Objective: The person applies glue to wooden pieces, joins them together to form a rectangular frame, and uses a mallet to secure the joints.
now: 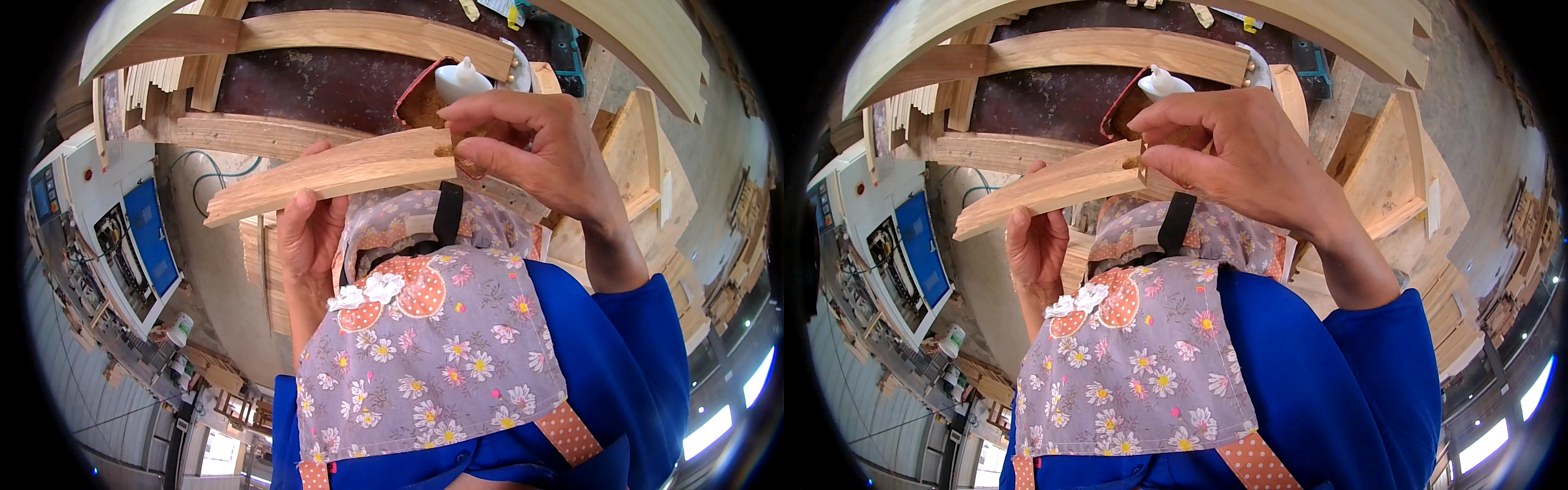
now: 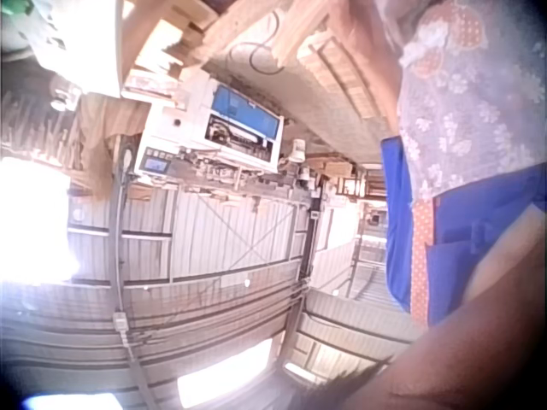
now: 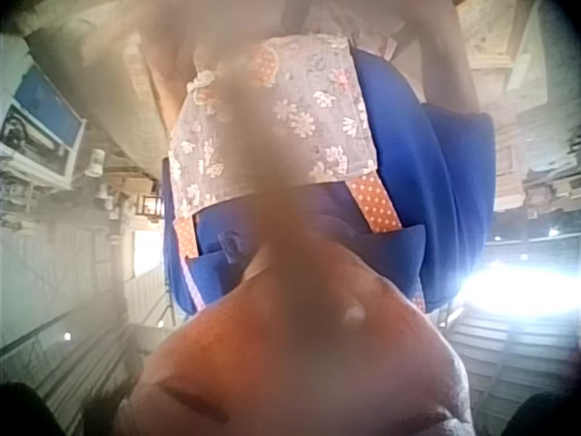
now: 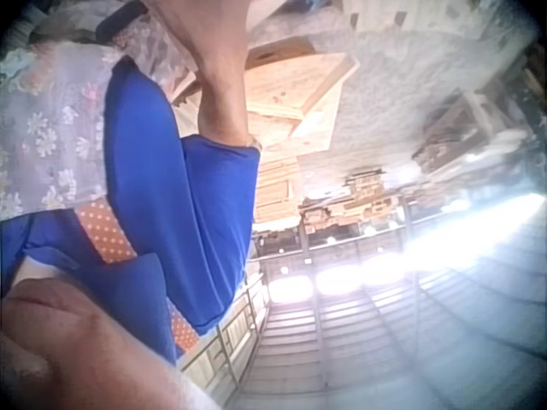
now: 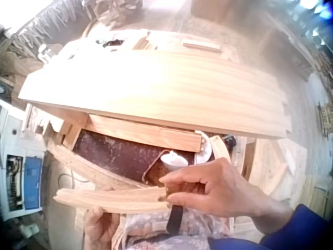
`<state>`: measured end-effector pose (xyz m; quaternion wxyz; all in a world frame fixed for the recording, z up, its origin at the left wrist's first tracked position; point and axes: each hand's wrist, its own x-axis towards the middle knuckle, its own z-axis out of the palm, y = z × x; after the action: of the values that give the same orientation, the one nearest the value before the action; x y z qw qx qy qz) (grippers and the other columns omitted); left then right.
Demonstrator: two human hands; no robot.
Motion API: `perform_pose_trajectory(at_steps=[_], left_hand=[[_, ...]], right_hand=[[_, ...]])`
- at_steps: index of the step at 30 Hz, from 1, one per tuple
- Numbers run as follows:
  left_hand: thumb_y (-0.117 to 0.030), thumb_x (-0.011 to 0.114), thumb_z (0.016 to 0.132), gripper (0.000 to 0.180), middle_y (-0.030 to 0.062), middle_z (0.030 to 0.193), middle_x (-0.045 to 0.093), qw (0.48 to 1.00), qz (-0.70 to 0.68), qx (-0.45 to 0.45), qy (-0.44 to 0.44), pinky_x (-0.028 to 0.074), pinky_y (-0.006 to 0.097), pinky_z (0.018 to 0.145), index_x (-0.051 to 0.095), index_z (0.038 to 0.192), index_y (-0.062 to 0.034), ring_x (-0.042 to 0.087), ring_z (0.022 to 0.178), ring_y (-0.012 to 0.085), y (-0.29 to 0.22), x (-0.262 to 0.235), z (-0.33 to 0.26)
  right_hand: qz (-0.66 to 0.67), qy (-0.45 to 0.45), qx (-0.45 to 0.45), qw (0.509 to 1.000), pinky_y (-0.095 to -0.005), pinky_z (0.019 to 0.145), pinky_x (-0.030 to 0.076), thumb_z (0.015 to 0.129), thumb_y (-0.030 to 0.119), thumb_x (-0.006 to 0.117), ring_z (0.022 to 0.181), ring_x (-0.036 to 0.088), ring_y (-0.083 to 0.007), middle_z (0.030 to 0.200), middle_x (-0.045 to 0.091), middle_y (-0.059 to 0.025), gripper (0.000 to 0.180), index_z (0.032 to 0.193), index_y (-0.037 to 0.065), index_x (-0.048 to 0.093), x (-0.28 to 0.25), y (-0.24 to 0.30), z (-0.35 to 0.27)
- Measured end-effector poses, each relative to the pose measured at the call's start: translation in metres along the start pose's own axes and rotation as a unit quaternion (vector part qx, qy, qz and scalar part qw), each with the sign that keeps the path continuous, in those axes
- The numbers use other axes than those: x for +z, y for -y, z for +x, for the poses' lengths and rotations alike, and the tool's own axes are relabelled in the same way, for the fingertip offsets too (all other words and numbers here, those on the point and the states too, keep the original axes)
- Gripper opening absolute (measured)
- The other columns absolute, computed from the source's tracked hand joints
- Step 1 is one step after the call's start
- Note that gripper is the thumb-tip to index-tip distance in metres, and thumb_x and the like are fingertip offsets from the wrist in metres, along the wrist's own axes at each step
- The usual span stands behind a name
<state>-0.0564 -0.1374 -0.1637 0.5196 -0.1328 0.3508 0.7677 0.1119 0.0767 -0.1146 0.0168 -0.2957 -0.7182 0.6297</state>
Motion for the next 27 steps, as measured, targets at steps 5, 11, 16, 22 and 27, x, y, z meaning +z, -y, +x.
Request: perform_pose_trajectory(at_steps=[5, 11, 16, 22, 27], left_hand=[[-0.005, 0.068, 0.079, 0.061, 0.0225, 0.119, 0.055, 1.0, -0.001, 0.001, 0.008, 0.058, 0.034, 0.084, 0.037, 0.129, 0.0108, 0.062, 0.105, 0.0291, 0.001, -0.001, -0.001], [-0.005, 0.068, 0.079, 0.061, 0.0224, 0.118, 0.055, 1.0, 0.007, -0.006, 0.018, 0.058, 0.034, 0.084, 0.037, 0.129, 0.0107, 0.062, 0.105, 0.0292, 0.0, -0.002, -0.002], [-0.006, 0.067, 0.08, 0.061, 0.0219, 0.119, 0.054, 1.0, -0.003, -0.001, 0.018, 0.059, 0.033, 0.084, 0.037, 0.13, 0.0106, 0.062, 0.105, 0.0284, -0.001, -0.007, -0.005], [-0.006, 0.066, 0.082, 0.061, 0.0203, 0.121, 0.054, 1.0, -0.009, 0.0, 0.025, 0.058, 0.033, 0.085, 0.035, 0.132, 0.0097, 0.061, 0.106, 0.0275, -0.003, -0.01, -0.008], [-0.007, 0.065, 0.082, 0.061, 0.0194, 0.121, 0.054, 1.0, -0.005, 0.008, 0.027, 0.058, 0.033, 0.086, 0.035, 0.133, 0.009, 0.061, 0.106, 0.0268, -0.007, -0.015, -0.012]], right_hand=[[0.001, 0.016, -0.001, 1.0, -0.0259, 0.066, 0.052, 0.081, 0.011, 0.067, 0.074, 0.068, -0.0152, 0.082, 0.07, -0.0119, 0.025, 0.103, 0.0, 0.066, 0.001, 0.004, 0.0], [-0.051, 0.006, -0.021, 0.998, -0.0263, 0.064, 0.052, 0.078, 0.009, 0.068, 0.071, 0.068, -0.0157, 0.082, 0.07, -0.0131, 0.024, 0.1, 0.001, 0.067, 0.002, 0.004, -0.001], [-0.14, -0.177, -0.073, 0.971, -0.0266, 0.061, 0.047, 0.075, 0.015, 0.074, 0.074, 0.063, -0.014, 0.089, 0.068, -0.0064, 0.029, 0.101, 0.005, 0.068, -0.01, -0.013, 0.003], [-0.332, -0.235, -0.201, 0.891, -0.036, 0.076, 0.045, 0.065, 0.016, 0.078, 0.088, 0.056, -0.0251, 0.096, 0.063, -0.0032, 0.027, 0.087, 0.009, 0.065, 0.006, -0.039, 0.02], [-0.357, -0.242, -0.203, 0.879, -0.0364, 0.071, 0.042, 0.065, 0.013, 0.078, 0.08, 0.052, -0.0238, 0.086, 0.056, -0.0029, 0.025, 0.086, 0.01, 0.065, 0.017, -0.031, 0.02]])
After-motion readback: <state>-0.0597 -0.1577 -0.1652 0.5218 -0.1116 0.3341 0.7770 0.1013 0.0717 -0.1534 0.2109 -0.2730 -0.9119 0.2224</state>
